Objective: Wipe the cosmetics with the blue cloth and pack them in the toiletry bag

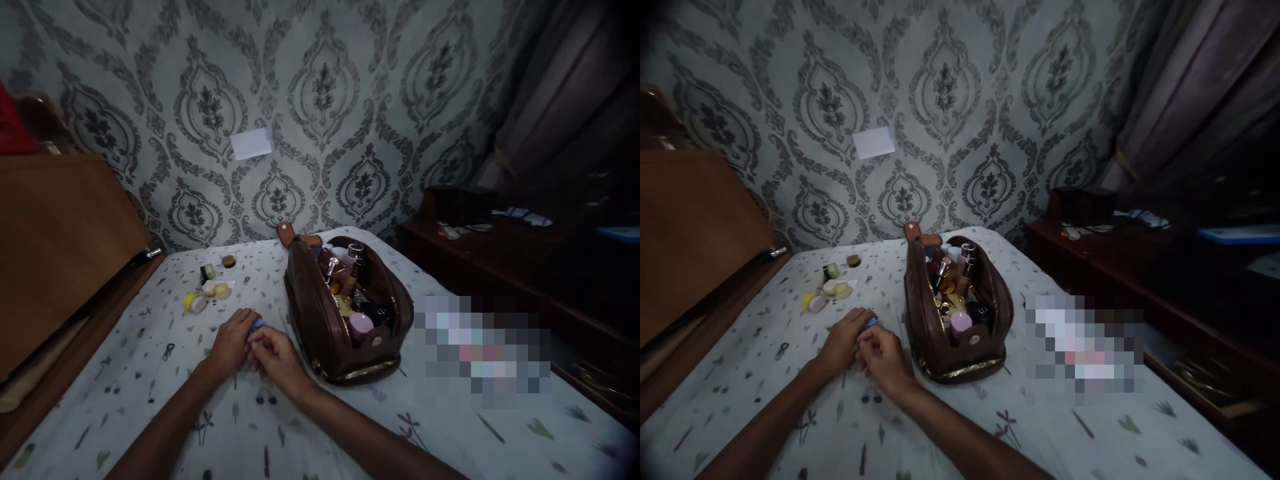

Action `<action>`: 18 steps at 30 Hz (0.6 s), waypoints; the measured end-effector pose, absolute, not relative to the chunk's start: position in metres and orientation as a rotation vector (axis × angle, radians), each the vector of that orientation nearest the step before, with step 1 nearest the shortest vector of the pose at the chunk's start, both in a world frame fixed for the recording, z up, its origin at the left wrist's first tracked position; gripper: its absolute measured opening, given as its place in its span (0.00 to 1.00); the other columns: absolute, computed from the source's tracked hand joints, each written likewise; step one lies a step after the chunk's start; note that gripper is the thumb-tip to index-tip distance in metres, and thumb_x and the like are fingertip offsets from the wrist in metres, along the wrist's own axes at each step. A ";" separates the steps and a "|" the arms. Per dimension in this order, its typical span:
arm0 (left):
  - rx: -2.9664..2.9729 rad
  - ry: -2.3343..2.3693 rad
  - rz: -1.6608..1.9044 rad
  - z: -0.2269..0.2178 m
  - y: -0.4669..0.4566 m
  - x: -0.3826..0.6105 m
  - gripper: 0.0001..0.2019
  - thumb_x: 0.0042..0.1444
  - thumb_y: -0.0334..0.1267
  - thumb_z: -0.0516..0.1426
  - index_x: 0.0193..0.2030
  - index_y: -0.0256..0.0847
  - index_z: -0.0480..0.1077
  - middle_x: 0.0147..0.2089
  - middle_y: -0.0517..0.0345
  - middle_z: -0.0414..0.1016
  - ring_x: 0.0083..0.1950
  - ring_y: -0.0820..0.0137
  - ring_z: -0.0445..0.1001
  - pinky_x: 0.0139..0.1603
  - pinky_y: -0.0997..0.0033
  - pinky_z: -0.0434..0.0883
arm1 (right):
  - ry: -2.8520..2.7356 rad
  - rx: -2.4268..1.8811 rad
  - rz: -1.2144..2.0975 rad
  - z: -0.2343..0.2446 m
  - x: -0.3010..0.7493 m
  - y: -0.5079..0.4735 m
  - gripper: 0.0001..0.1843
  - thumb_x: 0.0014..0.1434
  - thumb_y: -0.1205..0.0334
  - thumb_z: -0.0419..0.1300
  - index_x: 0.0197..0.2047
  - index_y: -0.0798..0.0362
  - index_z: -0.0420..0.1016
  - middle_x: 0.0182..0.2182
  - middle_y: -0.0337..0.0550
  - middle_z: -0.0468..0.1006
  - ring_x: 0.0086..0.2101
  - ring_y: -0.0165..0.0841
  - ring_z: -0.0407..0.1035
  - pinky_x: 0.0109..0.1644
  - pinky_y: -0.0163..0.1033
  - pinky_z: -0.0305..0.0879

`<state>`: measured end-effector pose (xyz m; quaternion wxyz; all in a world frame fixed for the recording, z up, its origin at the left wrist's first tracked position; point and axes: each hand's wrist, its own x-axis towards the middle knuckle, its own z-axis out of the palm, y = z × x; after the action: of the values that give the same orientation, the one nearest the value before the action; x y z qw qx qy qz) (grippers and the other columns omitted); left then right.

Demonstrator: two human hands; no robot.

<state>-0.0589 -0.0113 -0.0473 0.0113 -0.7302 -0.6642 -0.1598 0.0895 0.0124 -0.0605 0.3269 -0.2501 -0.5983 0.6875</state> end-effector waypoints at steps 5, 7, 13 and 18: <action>-2.099 -2.089 -0.411 -0.042 -0.005 -0.065 0.15 0.62 0.29 0.48 0.52 0.42 0.70 0.49 0.53 0.76 0.50 0.66 0.73 0.49 0.66 0.72 | -1.730 -0.633 1.671 -0.066 0.095 0.008 0.10 0.57 0.63 0.55 0.43 0.53 0.69 0.23 0.31 0.70 0.21 0.25 0.65 0.25 0.29 0.60; -2.001 -2.116 -0.352 -0.032 0.004 -0.073 0.16 0.64 0.31 0.47 0.54 0.41 0.69 0.51 0.50 0.75 0.54 0.63 0.72 0.52 0.64 0.71 | -1.763 -0.665 1.647 -0.066 0.097 0.006 0.11 0.58 0.65 0.53 0.44 0.54 0.70 0.24 0.32 0.71 0.21 0.25 0.66 0.25 0.29 0.60; -1.813 -2.239 -0.185 -0.003 0.046 -0.113 0.20 0.63 0.30 0.44 0.57 0.37 0.68 0.57 0.39 0.71 0.61 0.53 0.67 0.52 0.57 0.71 | -1.840 -0.730 1.559 -0.062 0.099 0.001 0.11 0.56 0.72 0.53 0.39 0.56 0.74 0.22 0.33 0.70 0.22 0.24 0.65 0.25 0.28 0.59; -1.837 -2.356 0.048 -0.003 0.071 -0.140 0.21 0.57 0.28 0.48 0.55 0.35 0.70 0.56 0.35 0.75 0.56 0.50 0.74 0.48 0.54 0.73 | -1.832 -0.767 1.567 -0.060 0.101 0.000 0.13 0.55 0.73 0.53 0.40 0.56 0.77 0.22 0.32 0.70 0.20 0.24 0.65 0.24 0.27 0.58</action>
<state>-0.1404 0.0711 -0.0032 0.0770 -0.6130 -0.7862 0.0161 0.1006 0.0000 -0.0595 0.3009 -0.2891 -0.6906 0.5906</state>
